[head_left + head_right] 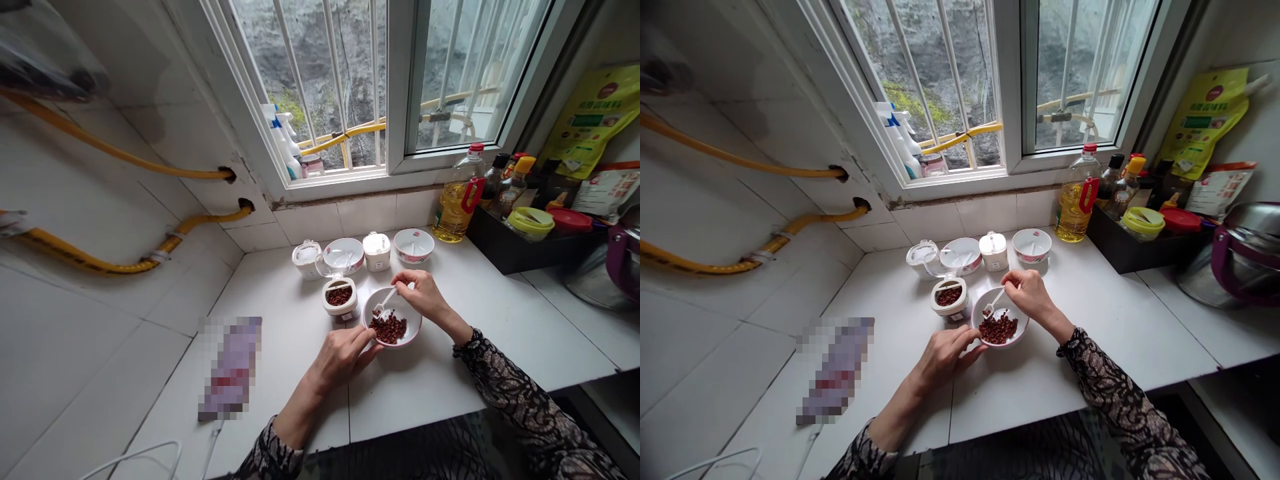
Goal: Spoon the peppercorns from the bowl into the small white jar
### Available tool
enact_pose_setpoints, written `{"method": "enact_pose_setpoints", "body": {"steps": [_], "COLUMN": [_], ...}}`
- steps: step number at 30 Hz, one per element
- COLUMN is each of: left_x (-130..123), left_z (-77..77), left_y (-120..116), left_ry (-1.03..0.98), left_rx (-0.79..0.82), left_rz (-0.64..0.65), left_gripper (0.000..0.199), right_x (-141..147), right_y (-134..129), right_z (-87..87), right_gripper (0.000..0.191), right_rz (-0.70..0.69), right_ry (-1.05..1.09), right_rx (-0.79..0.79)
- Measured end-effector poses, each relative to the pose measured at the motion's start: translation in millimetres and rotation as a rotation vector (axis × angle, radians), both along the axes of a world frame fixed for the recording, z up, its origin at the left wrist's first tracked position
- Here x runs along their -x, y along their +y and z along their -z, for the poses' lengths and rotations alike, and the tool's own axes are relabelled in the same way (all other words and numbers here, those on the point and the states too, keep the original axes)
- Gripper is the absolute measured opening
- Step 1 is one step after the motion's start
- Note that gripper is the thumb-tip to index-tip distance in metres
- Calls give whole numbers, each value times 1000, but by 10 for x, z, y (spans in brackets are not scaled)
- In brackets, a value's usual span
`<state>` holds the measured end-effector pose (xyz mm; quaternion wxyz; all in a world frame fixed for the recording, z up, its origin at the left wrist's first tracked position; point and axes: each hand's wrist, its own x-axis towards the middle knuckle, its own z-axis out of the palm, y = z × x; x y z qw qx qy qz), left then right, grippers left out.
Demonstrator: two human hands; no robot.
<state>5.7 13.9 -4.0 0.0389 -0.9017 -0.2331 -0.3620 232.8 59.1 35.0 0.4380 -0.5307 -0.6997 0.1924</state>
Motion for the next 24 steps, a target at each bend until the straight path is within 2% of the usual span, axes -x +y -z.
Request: {"method": "enact_pose_setpoints", "body": {"steps": [4, 8, 14, 16, 20, 24], "left_x": [-2, -4, -4, -5, -12, -21], "left_z": [-10, -12, 8, 10, -4, -30], "left_y": [1, 0, 14, 19, 18, 8], "left_ry": [-3, 3, 5, -1, -3, -3], "left_rx": [-21, -17, -32, -38, -41, -48], "left_rz": [4, -3, -10, -5, 2, 2], "left_gripper": [18, 17, 17, 17, 19, 20], "right_x": [7, 11, 21, 60, 215, 383], "right_y": [-8, -10, 27, 21, -56, -142], "right_z": [-5, 1, -10, -38, -100, -113], "right_gripper": [19, 19, 15, 16, 18, 16], "right_rz": [12, 8, -41, -57, -49, -68], "right_ry": [-3, 48, 297, 374, 360, 85], "right_rx": [-14, 35, 164, 158, -19, -310]}}
